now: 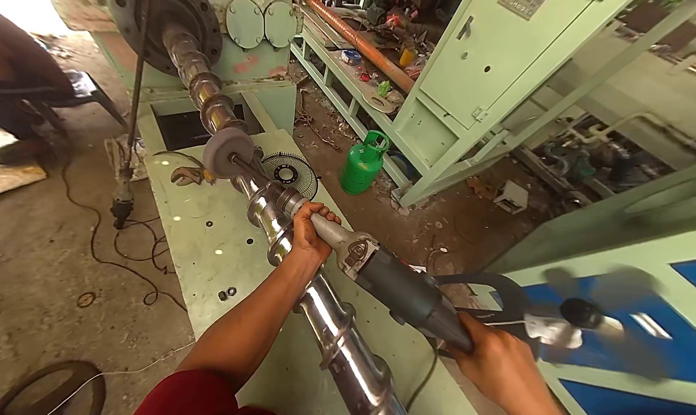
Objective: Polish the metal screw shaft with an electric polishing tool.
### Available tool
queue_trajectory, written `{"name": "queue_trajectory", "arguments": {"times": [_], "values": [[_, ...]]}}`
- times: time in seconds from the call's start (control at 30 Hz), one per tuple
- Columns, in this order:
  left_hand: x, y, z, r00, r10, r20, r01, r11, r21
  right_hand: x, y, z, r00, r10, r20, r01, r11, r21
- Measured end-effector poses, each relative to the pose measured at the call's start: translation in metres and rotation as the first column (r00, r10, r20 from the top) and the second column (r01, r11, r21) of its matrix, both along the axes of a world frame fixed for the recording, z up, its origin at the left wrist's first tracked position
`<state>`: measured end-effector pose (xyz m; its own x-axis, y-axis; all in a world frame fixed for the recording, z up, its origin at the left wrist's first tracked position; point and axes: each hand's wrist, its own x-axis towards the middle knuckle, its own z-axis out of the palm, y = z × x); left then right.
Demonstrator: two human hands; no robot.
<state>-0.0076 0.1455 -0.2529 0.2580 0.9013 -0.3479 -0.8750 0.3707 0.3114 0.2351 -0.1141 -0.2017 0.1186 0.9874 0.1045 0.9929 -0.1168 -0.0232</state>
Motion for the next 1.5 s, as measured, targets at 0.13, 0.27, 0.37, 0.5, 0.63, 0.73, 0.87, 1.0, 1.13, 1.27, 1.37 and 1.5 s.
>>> {"name": "queue_trajectory", "arguments": {"times": [0.13, 0.27, 0.37, 0.5, 0.63, 0.73, 0.87, 1.0, 1.13, 1.27, 1.37, 1.5], "values": [[0.009, 0.009, 0.004, 0.999, -0.031, -0.021, 0.031, 0.999, -0.007, 0.004, 0.005, -0.003, 0.998, -0.047, -0.045, 0.045, 0.998, -0.05], [0.016, 0.018, 0.002, 0.996, -0.059, -0.062, 0.059, 0.998, -0.005, 0.01, 0.011, -0.012, 0.991, -0.086, -0.103, 0.077, 0.993, -0.092], [0.022, 0.024, 0.001, 0.99, -0.086, -0.109, 0.082, 0.996, -0.039, 0.016, 0.015, -0.018, 0.976, -0.143, -0.166, 0.117, 0.98, -0.159], [0.031, 0.032, -0.002, 0.982, -0.103, -0.159, 0.09, 0.992, -0.089, 0.023, 0.021, -0.027, 0.955, -0.196, -0.223, 0.146, 0.964, -0.222], [0.035, 0.034, -0.004, 0.981, -0.104, -0.161, 0.09, 0.992, -0.094, 0.025, 0.022, -0.022, 0.947, -0.211, -0.243, 0.15, 0.957, -0.247], [0.027, 0.029, -0.002, 0.987, -0.093, -0.132, 0.083, 0.993, -0.078, 0.019, 0.019, -0.016, 0.961, -0.182, -0.209, 0.135, 0.966, -0.22], [0.017, 0.02, 0.004, 0.994, -0.082, -0.068, 0.078, 0.995, -0.056, 0.009, 0.012, 0.002, 0.977, -0.156, -0.143, 0.123, 0.968, -0.218], [0.011, 0.012, 0.008, 0.998, -0.059, -0.008, 0.059, 0.998, -0.038, 0.0, 0.006, 0.016, 0.988, -0.125, -0.093, 0.105, 0.976, -0.192], [0.004, 0.007, 0.009, 0.998, -0.044, 0.034, 0.044, 0.999, -0.02, -0.009, 0.002, 0.022, 0.995, -0.089, -0.04, 0.082, 0.985, -0.152], [-0.001, 0.003, 0.008, 0.996, -0.034, 0.077, 0.034, 0.999, -0.005, -0.018, -0.001, 0.031, 0.995, -0.096, -0.017, 0.092, 0.983, -0.161], [-0.005, -0.001, 0.009, 0.996, -0.034, 0.077, 0.033, 0.999, 0.017, -0.021, -0.004, 0.035, 0.997, -0.079, 0.007, 0.079, 0.985, -0.153], [-0.01, -0.005, 0.007, 0.995, -0.013, 0.099, 0.011, 1.0, 0.024, -0.028, -0.005, 0.04, 0.996, -0.087, 0.033, 0.091, 0.981, -0.171]]}}
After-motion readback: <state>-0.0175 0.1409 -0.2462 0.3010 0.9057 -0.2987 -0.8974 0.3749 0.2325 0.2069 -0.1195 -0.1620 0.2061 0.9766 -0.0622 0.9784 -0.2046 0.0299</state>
